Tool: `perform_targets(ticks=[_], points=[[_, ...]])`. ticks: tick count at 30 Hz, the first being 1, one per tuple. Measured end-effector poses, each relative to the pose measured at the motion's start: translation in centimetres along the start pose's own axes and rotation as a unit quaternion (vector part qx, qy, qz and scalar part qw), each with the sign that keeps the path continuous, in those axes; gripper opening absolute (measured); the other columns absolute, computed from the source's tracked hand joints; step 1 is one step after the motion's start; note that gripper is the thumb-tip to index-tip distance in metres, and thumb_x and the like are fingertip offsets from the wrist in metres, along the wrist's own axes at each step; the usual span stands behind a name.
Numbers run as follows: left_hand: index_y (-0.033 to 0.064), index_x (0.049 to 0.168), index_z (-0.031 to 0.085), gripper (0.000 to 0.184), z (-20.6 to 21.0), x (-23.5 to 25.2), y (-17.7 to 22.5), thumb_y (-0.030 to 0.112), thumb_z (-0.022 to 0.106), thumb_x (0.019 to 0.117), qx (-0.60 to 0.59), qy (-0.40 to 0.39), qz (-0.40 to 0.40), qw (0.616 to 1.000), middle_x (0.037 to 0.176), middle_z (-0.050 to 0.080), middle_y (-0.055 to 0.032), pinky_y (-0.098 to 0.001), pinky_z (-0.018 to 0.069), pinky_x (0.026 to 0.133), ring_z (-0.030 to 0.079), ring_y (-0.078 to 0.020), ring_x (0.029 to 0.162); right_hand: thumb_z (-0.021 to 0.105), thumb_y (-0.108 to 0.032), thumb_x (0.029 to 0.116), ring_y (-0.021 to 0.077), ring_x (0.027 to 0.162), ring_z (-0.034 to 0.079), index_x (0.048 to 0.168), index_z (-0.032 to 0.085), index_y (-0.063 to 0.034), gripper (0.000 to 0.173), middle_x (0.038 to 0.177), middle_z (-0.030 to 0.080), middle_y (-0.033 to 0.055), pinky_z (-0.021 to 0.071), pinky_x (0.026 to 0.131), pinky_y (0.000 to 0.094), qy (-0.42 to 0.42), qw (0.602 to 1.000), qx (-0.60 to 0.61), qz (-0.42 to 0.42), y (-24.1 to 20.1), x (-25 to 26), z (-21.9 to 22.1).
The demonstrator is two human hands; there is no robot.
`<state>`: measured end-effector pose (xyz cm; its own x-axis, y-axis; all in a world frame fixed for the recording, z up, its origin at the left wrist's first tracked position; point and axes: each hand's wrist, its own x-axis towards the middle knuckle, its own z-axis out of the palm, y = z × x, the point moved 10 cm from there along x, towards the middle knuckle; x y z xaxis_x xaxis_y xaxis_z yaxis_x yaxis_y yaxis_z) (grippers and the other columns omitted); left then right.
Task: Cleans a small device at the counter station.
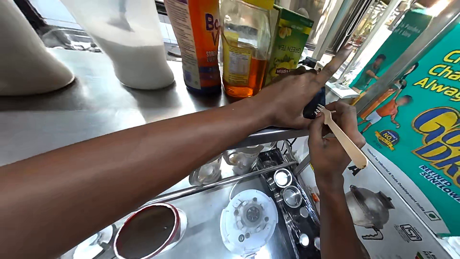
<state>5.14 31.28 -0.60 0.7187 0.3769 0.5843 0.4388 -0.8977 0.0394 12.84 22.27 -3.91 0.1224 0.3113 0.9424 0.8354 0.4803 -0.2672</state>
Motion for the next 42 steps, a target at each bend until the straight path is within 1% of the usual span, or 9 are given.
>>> perform_targets(ticks=[5,11,20,26,31,35,38,40,42], points=[[0.0176,0.165,-0.003,0.130,0.0,-0.1,0.0,0.055,0.082,0.0748,0.012,-0.003,-0.002,1.000,0.114,0.065,-0.0140,-0.0489,0.0571,0.084,0.067,-0.0306,0.100,0.059,-0.012,0.1008,0.0087,0.055,0.056,0.118,0.062,-0.0051,0.019,0.076,0.062,0.0048,0.0467,0.046,0.0246,-0.077,0.995,-0.048,0.033,-0.6,-0.8,0.0],[0.0197,0.165,-0.004,0.130,0.1,-0.1,0.0,0.058,0.081,0.0742,0.014,-0.001,0.005,1.000,0.117,0.063,-0.0144,-0.0485,0.0575,0.083,0.066,-0.0306,0.101,0.061,-0.013,0.1004,0.0063,0.060,0.061,0.115,0.063,-0.0059,0.016,0.079,0.066,0.0031,0.0512,0.050,0.0233,-0.083,0.996,-0.020,0.037,-0.4,-0.6,-0.3],[0.0179,0.165,-0.003,0.130,0.4,-0.1,-0.2,0.060,0.080,0.0738,0.022,0.004,0.011,1.000,0.120,0.063,-0.0165,-0.0483,0.0560,0.088,0.065,-0.0331,0.108,0.061,-0.014,0.0996,0.0055,0.053,0.056,0.112,0.065,-0.0080,0.014,0.073,0.063,0.0005,0.0457,0.044,0.0219,-0.107,0.993,-0.006,0.049,-0.1,-0.5,-0.7],[0.0150,0.165,-0.003,0.130,0.6,0.0,-0.4,0.059,0.079,0.0735,0.015,0.004,0.017,1.000,0.125,0.063,-0.0165,-0.0494,0.0549,0.091,0.065,-0.0333,0.110,0.061,-0.014,0.0998,0.0088,0.053,0.056,0.111,0.066,-0.0096,0.013,0.074,0.064,0.0016,0.0456,0.044,0.0265,-0.120,0.991,-0.021,0.048,0.4,-0.4,-0.7],[0.0146,0.165,-0.003,0.129,0.4,0.0,-0.4,0.056,0.079,0.0739,0.000,0.005,0.019,1.000,0.130,0.060,-0.0170,-0.0486,0.0566,0.088,0.067,-0.0297,0.103,0.062,-0.013,0.0990,0.0084,0.057,0.058,0.112,0.068,-0.0084,0.015,0.079,0.067,0.0024,0.0473,0.047,0.0260,-0.120,0.992,-0.018,0.039,0.6,-0.3,-0.7],[0.0139,0.164,-0.003,0.130,0.5,0.0,-0.5,0.054,0.081,0.0737,-0.025,0.005,0.017,1.000,0.114,0.066,-0.0135,-0.0486,0.0575,0.085,0.069,-0.0271,0.097,0.063,-0.013,0.0988,0.0087,0.060,0.061,0.112,0.069,-0.0081,0.015,0.081,0.069,0.0030,0.0492,0.050,0.0270,-0.116,0.993,-0.018,0.034,0.8,-0.3,-0.9],[0.0139,0.164,-0.005,0.130,0.5,0.0,-0.6,0.052,0.082,0.0757,-0.050,-0.007,0.005,0.999,0.113,0.067,-0.0134,-0.0483,0.0578,0.086,0.069,-0.0262,0.096,0.064,-0.013,0.0987,0.0081,0.062,0.061,0.112,0.069,-0.0076,0.015,0.081,0.069,0.0028,0.0498,0.051,0.0264,-0.111,0.993,-0.009,0.033,1.1,-0.3,-1.0],[0.0129,0.164,-0.006,0.131,0.5,0.0,-0.6,0.052,0.082,0.0761,-0.063,-0.007,0.009,0.998,0.109,0.068,-0.0123,-0.0457,0.0589,0.084,0.070,-0.0238,0.092,0.064,-0.012,0.0987,0.0057,0.064,0.062,0.112,0.068,-0.0059,0.015,0.083,0.068,0.0025,0.0519,0.053,0.0221,-0.093,0.994,0.031,0.040,1.4,-0.2,-1.4],[0.0127,0.163,-0.007,0.131,0.5,0.1,-0.6,0.050,0.083,0.0760,-0.075,-0.005,0.018,0.997,0.112,0.068,-0.0115,-0.0435,0.0596,0.083,0.071,-0.0213,0.091,0.065,-0.010,0.0986,0.0047,0.069,0.065,0.112,0.066,-0.0044,0.014,0.087,0.068,0.0023,0.0564,0.057,0.0196,-0.071,0.992,0.092,0.055,1.6,0.0,-1.9]])
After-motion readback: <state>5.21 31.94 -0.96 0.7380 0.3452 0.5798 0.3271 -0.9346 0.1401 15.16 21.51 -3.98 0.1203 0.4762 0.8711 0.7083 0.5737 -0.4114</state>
